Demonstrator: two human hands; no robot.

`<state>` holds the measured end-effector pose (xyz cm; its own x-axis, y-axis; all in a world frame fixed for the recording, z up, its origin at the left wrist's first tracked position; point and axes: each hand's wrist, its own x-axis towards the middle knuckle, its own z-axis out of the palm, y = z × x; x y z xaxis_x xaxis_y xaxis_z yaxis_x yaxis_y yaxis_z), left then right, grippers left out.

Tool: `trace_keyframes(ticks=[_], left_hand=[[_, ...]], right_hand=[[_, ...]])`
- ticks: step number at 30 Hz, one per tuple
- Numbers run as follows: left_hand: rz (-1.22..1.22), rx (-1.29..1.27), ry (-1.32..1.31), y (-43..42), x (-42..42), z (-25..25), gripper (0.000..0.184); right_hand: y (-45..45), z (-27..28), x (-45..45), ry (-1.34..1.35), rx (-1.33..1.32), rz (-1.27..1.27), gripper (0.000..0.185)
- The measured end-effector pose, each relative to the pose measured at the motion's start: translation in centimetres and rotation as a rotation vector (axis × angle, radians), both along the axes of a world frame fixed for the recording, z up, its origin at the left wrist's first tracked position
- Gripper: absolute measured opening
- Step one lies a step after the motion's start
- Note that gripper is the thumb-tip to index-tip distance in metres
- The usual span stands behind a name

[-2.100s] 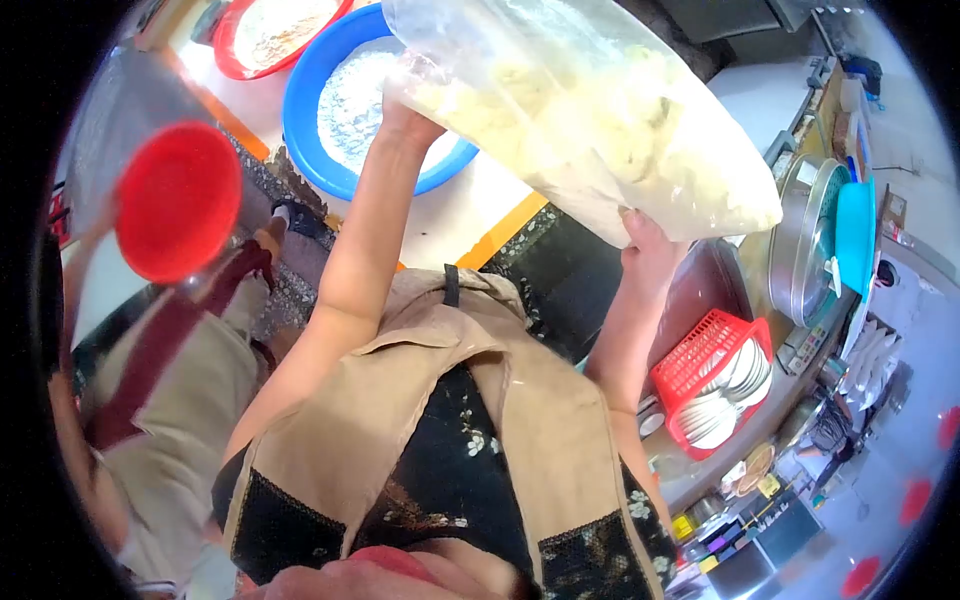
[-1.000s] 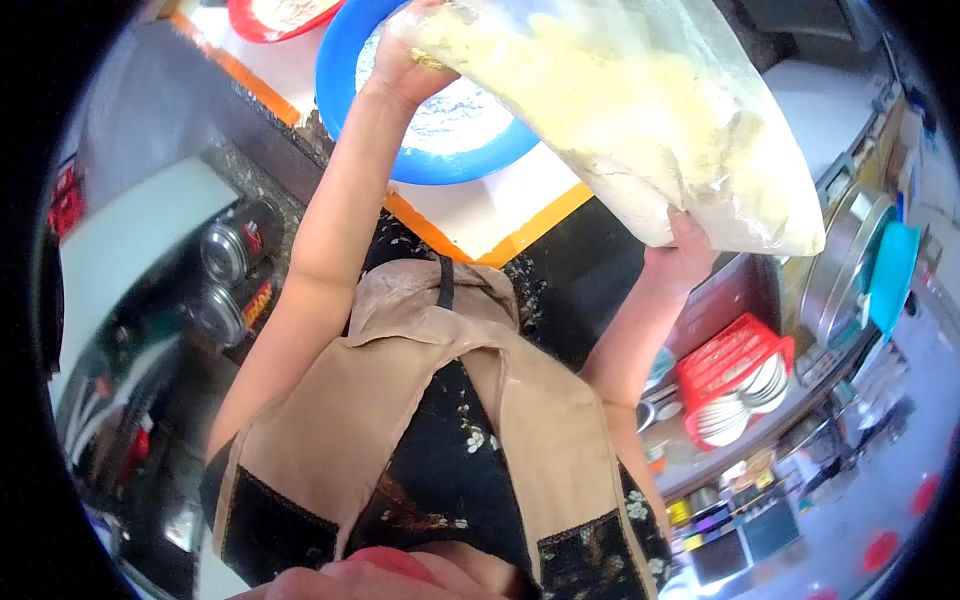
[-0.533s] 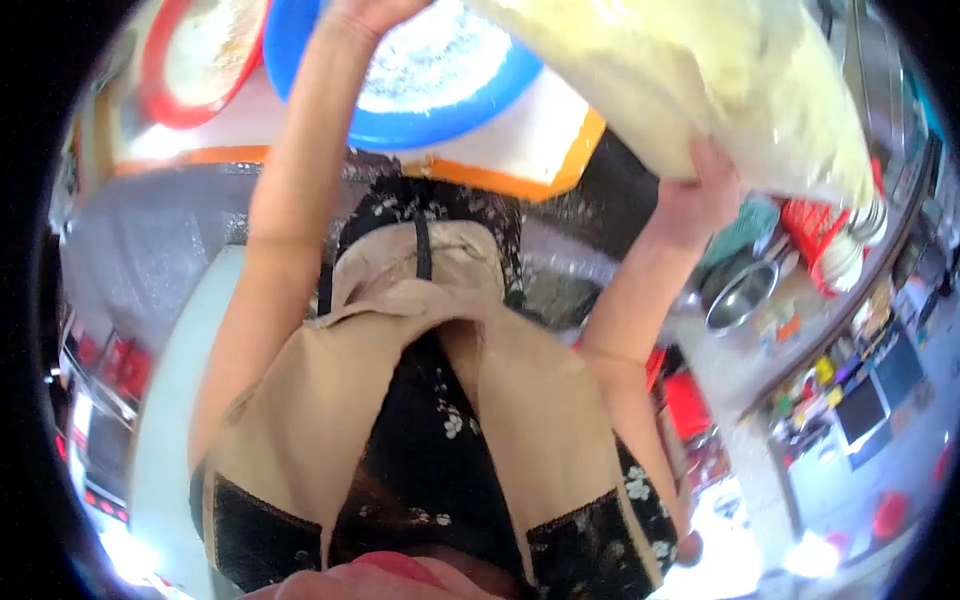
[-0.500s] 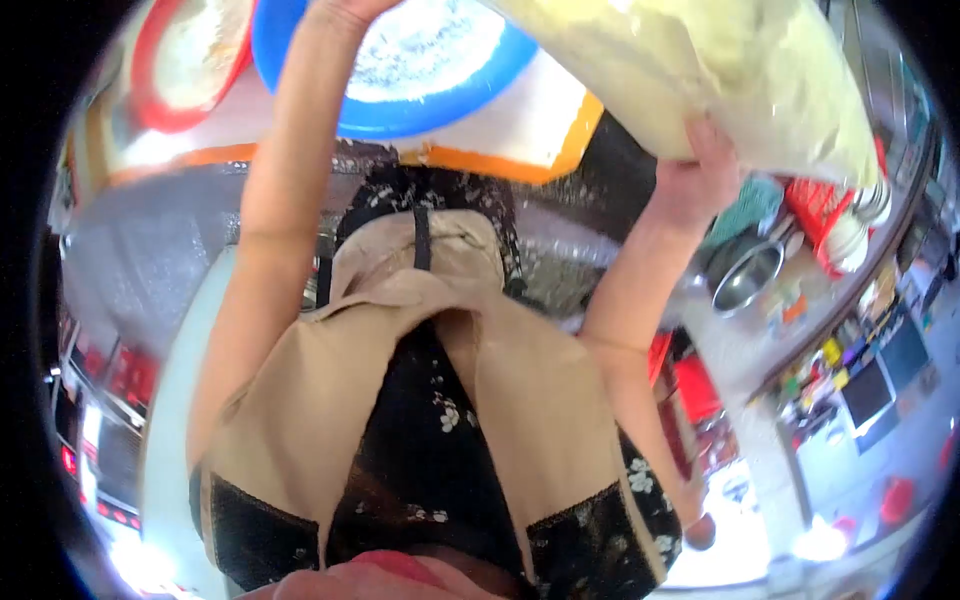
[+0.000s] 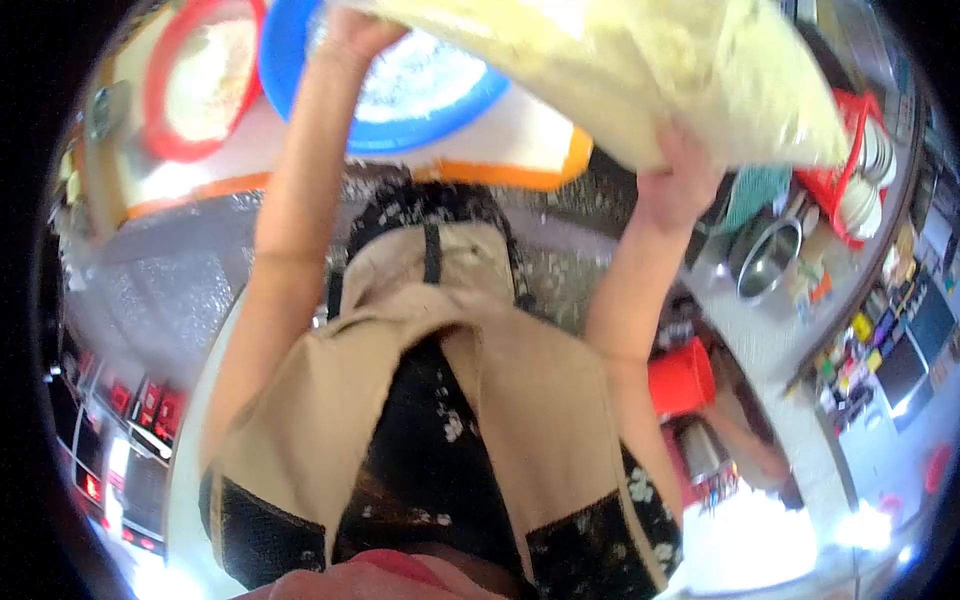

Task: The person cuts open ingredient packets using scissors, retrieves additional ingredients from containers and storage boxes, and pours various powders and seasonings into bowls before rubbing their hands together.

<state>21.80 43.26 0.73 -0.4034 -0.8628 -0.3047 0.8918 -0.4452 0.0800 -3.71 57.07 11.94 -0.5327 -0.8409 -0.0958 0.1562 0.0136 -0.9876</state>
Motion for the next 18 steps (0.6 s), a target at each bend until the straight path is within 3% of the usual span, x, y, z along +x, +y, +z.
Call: trace_keyframes(ticks=[4,6,9,10,15,17,18], left_hand=[[0.044,-0.069,0.05,0.7,-0.4,1.9,0.033],[-0.026,-0.001,0.182,0.8,-0.3,1.9,0.034],[0.012,-0.001,0.146,0.5,-0.2,2.8,0.027],[0.055,-0.065,0.117,1.2,0.3,2.1,0.035],[0.082,-0.107,0.127,1.5,0.1,0.9,0.033],[0.095,-0.117,0.109,1.6,-0.3,0.9,0.032],[0.133,-0.055,0.067,1.9,-0.3,1.1,0.031]], right_hand=[[0.3,0.7,0.1,-0.066,-0.068,0.099,0.073],[0.5,0.6,-0.6,-0.17,-0.125,0.123,0.071],[0.9,1.6,-0.5,-0.259,-0.151,0.111,0.068],[1.0,2.0,-0.3,-0.2,-0.106,0.083,0.069],[1.5,1.1,-0.2,-0.132,-0.027,0.033,0.068],[0.7,0.0,0.3,0.212,-0.153,0.11,0.068],[0.5,0.2,0.6,0.212,-0.156,0.122,0.068]])
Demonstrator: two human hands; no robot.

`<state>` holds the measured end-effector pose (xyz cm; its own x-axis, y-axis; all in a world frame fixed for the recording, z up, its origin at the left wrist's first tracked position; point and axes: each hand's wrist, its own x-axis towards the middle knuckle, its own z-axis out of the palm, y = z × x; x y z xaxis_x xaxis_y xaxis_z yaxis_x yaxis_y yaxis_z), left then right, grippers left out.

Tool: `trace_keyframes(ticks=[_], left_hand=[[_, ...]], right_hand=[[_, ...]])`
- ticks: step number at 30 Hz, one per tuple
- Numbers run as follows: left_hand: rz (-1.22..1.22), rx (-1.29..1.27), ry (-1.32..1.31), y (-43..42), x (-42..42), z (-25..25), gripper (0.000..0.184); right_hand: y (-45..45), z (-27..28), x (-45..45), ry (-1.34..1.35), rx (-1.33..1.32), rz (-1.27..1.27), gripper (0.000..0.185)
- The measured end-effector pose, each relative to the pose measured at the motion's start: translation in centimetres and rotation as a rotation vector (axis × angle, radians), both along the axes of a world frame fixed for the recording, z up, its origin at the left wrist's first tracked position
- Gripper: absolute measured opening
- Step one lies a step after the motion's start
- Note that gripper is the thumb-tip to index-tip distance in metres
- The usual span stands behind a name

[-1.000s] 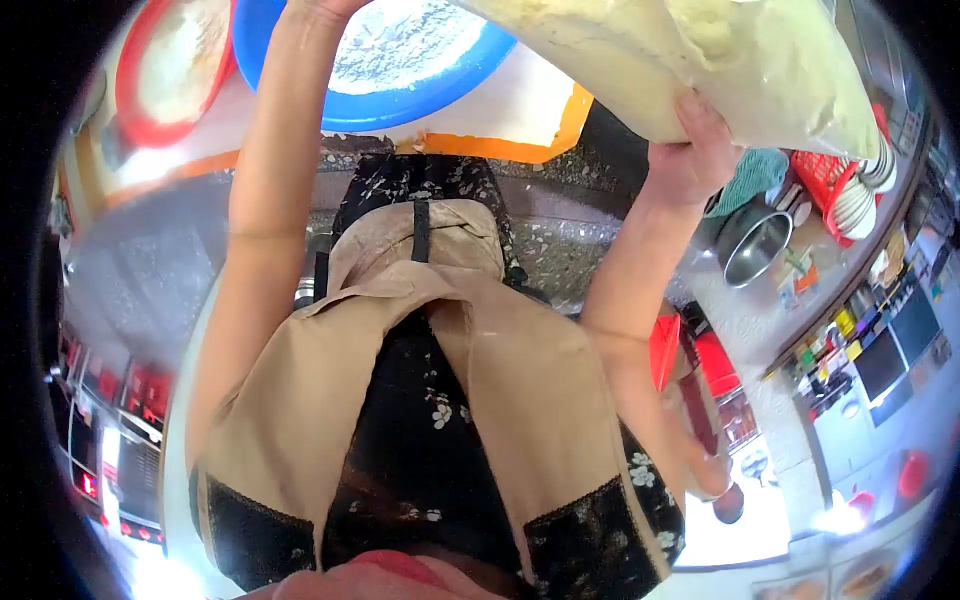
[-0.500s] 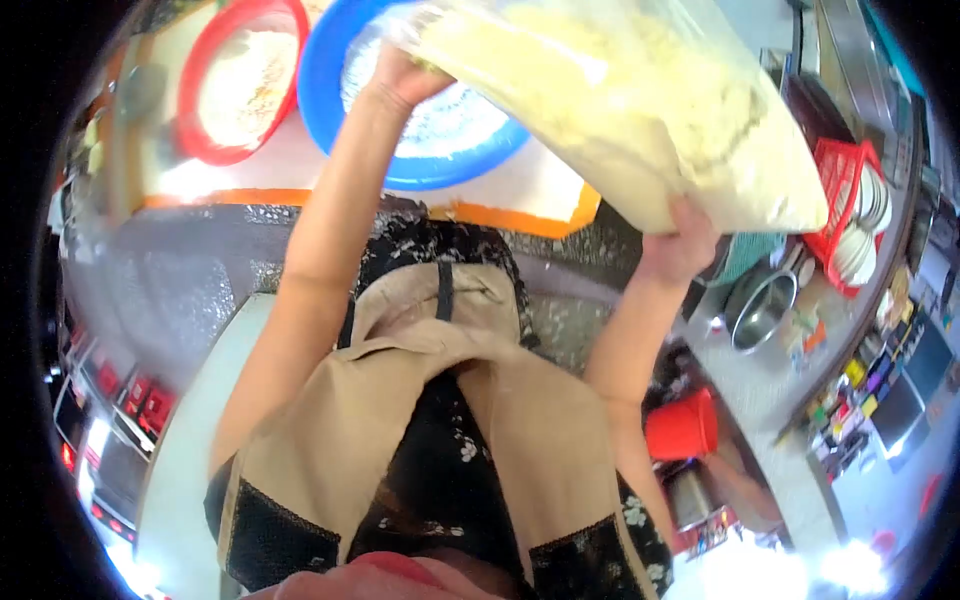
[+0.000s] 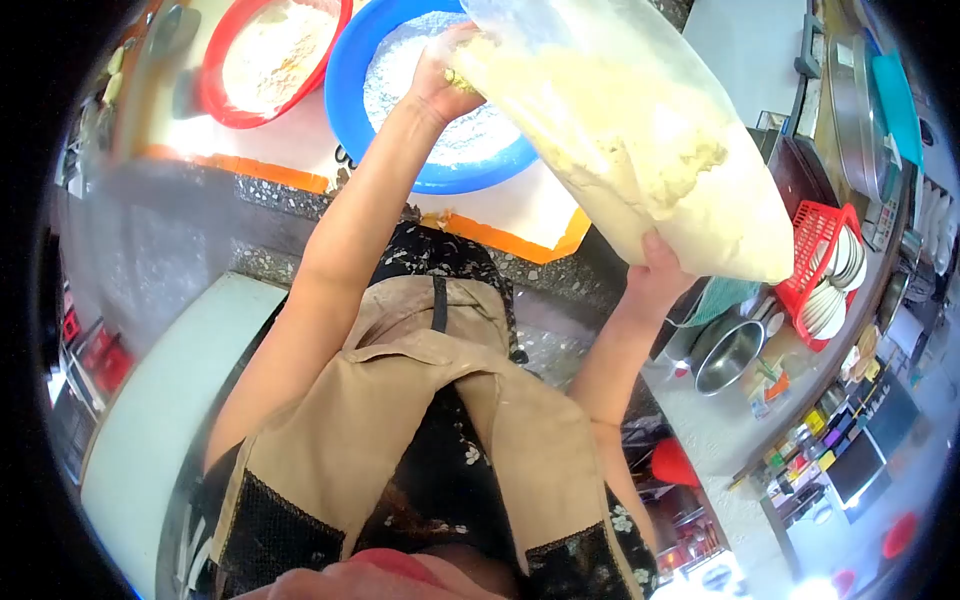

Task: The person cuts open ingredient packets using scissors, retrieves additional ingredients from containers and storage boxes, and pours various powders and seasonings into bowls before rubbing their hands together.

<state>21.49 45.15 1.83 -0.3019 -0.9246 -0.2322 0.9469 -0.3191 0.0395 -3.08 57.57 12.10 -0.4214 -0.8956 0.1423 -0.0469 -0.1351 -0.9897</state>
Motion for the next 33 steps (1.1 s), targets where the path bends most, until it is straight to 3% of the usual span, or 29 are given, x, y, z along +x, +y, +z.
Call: trace_keyframes(ticks=[2,5,9,12,14,18,20,22,26,29,31,33], left_hand=[[0.04,0.075,-0.04,0.5,0.2,-0.5,0.03],[0.027,-0.04,0.054,0.2,0.5,-1.8,0.028],[0.032,-0.086,0.094,0.2,0.7,-2.5,0.029],[0.04,-0.056,0.07,0.6,0.0,-1.7,0.03],[0.064,-0.017,0.011,0.5,0.1,-1.2,0.031],[0.09,0.035,-0.013,0.6,0.0,-0.6,0.032],[0.099,0.027,-0.036,0.6,-0.1,-0.4,0.032],[0.037,-0.01,0.129,0.4,0.1,-0.9,0.032],[0.012,0.009,0.137,0.2,0.6,-2.6,0.031],[0.017,-0.197,0.303,0.2,0.6,-3.0,0.034],[0.06,-0.068,0.037,0.3,0.0,-2.1,0.036],[0.075,-0.056,0.068,0.5,-0.8,-1.9,0.037]], right_hand=[[0.1,0.5,0.5,-0.169,0.02,0.073,0.068],[0.3,-0.1,-0.6,-0.178,0.035,0.112,0.066],[0.5,-0.7,-2.0,-0.171,0.071,0.076,0.065],[0.2,-0.7,-1.8,-0.009,0.087,0.066,0.064],[-0.1,-0.6,-1.2,-0.153,-0.04,0.151,0.063],[0.0,0.0,-1.2,-0.164,0.024,0.124,0.063],[-0.2,0.4,-1.0,-0.24,0.056,0.143,0.074],[-0.5,0.2,-1.2,-0.259,0.056,0.149,0.074],[-0.6,0.1,-1.7,-0.37,0.03,0.183,0.074],[-0.3,0.1,-1.8,-0.34,-0.023,0.203,0.069],[-0.2,-0.1,-1.7,-0.203,0.037,0.141,0.069],[0.0,0.0,-1.7,-0.059,0.087,0.078,0.07]])
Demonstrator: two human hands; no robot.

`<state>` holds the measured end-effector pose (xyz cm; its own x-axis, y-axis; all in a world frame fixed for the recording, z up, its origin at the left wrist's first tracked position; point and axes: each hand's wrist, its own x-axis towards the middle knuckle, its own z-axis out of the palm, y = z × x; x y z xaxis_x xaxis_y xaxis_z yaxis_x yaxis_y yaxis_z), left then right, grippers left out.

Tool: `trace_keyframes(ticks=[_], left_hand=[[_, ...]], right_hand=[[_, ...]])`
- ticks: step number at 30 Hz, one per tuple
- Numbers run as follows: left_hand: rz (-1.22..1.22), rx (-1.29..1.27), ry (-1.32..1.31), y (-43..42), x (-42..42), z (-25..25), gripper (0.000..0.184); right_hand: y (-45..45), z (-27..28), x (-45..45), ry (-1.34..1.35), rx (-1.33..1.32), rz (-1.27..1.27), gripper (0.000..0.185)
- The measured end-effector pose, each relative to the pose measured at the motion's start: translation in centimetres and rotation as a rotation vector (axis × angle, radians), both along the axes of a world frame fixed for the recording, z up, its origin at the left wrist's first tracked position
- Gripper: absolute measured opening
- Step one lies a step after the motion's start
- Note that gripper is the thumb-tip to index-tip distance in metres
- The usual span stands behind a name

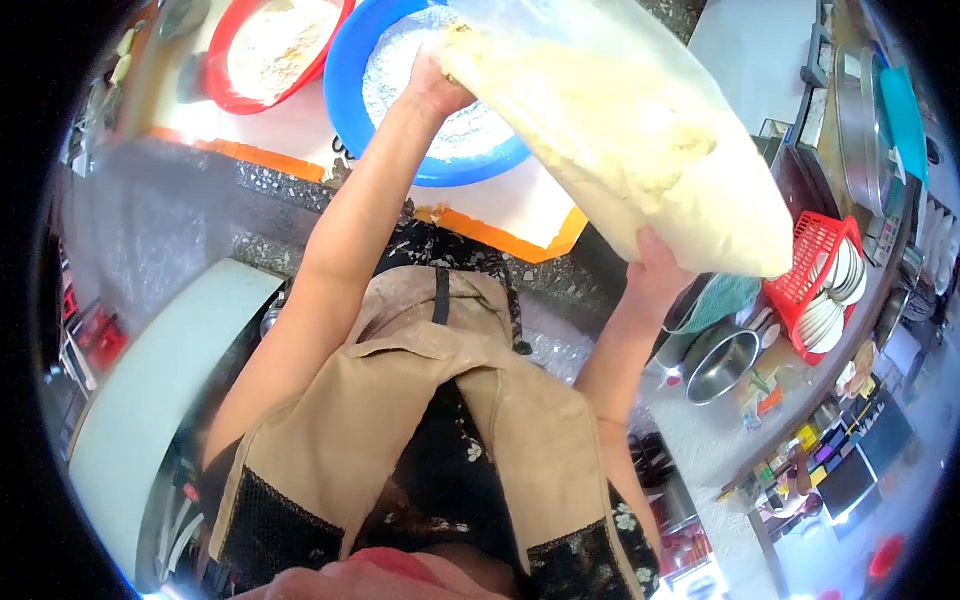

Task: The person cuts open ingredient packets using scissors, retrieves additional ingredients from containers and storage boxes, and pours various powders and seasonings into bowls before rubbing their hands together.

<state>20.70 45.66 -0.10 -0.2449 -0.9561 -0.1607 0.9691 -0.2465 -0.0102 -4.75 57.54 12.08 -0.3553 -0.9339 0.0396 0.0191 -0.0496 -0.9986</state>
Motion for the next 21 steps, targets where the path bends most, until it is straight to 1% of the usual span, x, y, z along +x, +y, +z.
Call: trace_keyframes(ticks=[2,4,5,6,8,9,11,14,17,19,21], left_hand=[[0.034,0.009,0.021,-0.3,0.1,-0.3,0.039],[-0.048,-0.045,0.112,-0.3,0.5,-1.3,0.038],[-0.051,-0.045,0.111,-0.2,0.5,-1.0,0.038],[-0.045,-0.031,0.094,-0.2,0.4,-0.5,0.038],[-0.036,-0.017,0.073,-0.2,0.5,-0.3,0.038],[-0.062,-0.054,0.109,-0.1,0.6,-0.5,0.037],[-0.088,-0.09,0.14,0.0,0.8,-0.4,0.036],[-0.065,-0.043,0.118,0.3,0.7,-0.2,0.036],[-0.074,-0.077,0.141,0.4,0.7,-0.7,0.036],[-0.008,0.048,0.0,0.3,0.4,-0.2,0.036],[-0.03,0.035,0.037,0.5,0.4,0.0,0.035]], right_hand=[[-0.2,0.0,0.4,-0.041,-0.045,0.029,0.069],[-0.1,-0.1,0.2,-0.07,-0.049,0.066,0.069],[-0.1,-0.1,0.1,-0.096,-0.062,0.102,0.069],[-0.1,-0.1,-0.1,-0.097,-0.065,0.1,0.069],[0.0,-0.2,-0.1,-0.201,-0.056,0.094,0.072],[0.0,-0.3,-0.2,-0.205,-0.058,0.098,0.072],[0.1,-0.5,-0.4,-0.329,0.022,0.022,0.073],[0.2,-0.4,-0.5,-0.369,0.028,0.042,0.073],[0.3,-0.9,-0.4,-0.301,-0.01,0.073,0.073],[0.1,-1.4,-0.4,-0.281,-0.012,0.087,0.072],[0.0,-1.6,-0.4,-0.261,-0.015,0.105,0.071]])
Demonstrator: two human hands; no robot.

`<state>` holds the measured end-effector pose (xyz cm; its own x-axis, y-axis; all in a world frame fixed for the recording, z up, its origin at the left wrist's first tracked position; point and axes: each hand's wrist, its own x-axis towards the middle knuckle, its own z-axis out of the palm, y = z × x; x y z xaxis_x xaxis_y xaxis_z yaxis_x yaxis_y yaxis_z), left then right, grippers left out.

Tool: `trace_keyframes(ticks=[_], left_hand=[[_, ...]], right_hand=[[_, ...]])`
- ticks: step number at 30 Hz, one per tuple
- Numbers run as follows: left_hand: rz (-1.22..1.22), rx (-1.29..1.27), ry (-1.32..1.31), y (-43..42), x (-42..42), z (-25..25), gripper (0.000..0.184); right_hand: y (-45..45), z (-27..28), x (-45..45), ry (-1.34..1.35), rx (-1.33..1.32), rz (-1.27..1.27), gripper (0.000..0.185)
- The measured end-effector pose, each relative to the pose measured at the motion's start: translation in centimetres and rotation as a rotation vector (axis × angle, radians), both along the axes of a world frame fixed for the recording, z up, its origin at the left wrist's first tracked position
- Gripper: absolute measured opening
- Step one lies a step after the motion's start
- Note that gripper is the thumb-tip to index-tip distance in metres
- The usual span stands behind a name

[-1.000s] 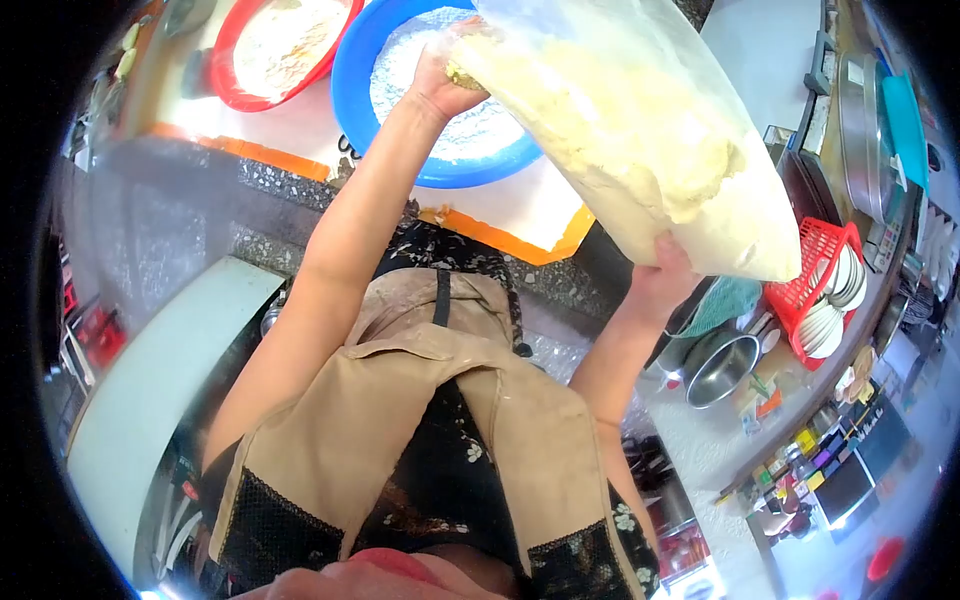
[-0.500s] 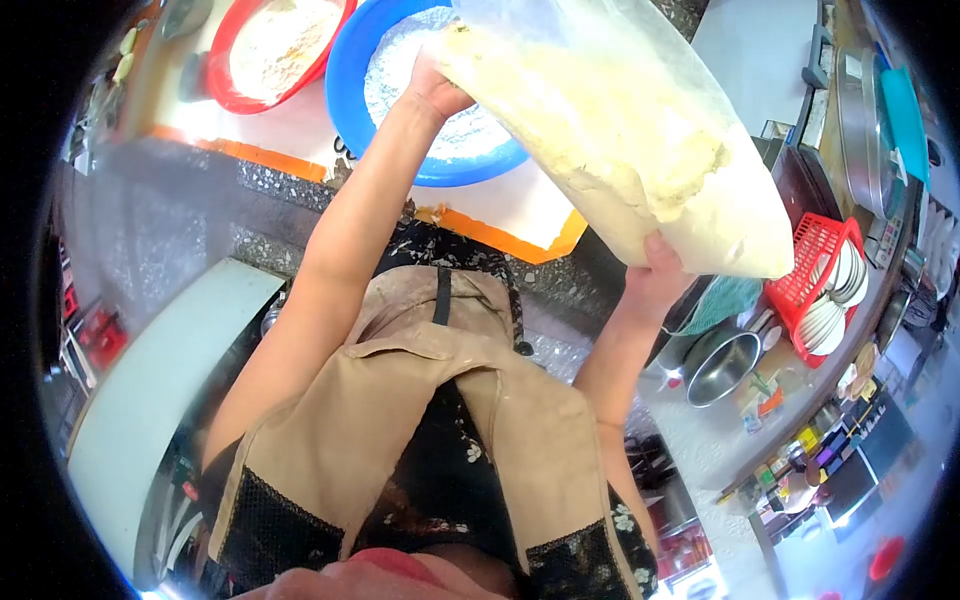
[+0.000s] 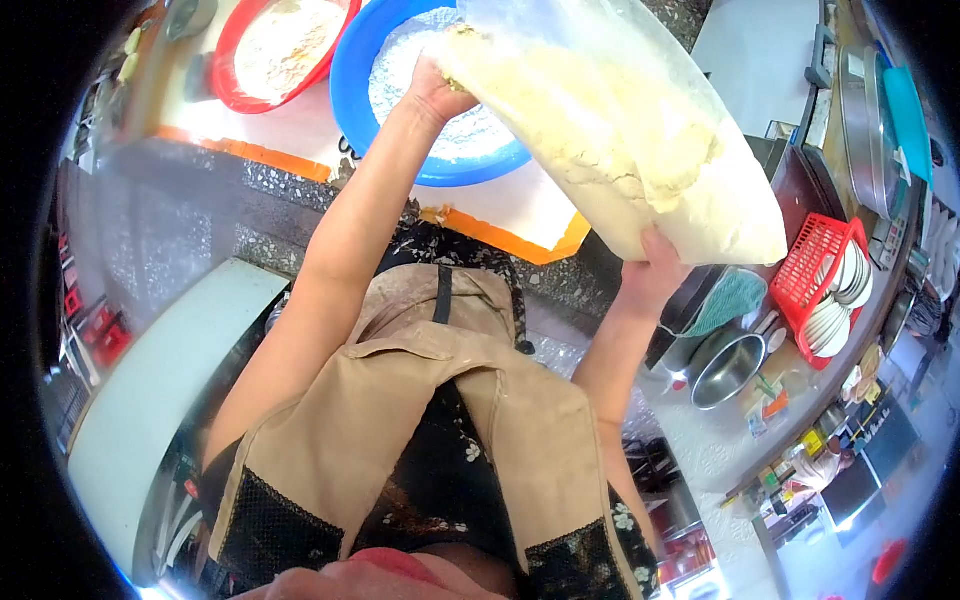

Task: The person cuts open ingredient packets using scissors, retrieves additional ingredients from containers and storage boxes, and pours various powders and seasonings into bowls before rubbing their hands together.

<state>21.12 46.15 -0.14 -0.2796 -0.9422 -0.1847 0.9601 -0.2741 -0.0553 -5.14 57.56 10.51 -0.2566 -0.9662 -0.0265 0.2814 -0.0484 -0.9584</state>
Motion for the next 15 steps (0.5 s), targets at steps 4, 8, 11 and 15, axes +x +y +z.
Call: trace_keyframes(ticks=[4,8,11,15], left_hand=[[-0.016,-0.023,0.024,0.0,0.4,0.6,0.032],[-0.042,-0.134,0.143,0.2,0.9,-0.2,0.029],[-0.011,-0.002,-0.081,0.4,0.9,1.0,0.026],[-0.043,0.0,0.02,0.3,1.2,1.1,0.022]], right_hand=[[0.0,-0.3,0.3,-0.012,-0.002,-0.004,0.066],[-0.3,-0.7,0.3,-0.055,0.007,-0.013,0.065],[-0.3,-0.6,0.1,-0.113,0.04,0.007,0.066],[-0.4,-0.2,0.6,-0.121,0.052,0.0,0.067]])
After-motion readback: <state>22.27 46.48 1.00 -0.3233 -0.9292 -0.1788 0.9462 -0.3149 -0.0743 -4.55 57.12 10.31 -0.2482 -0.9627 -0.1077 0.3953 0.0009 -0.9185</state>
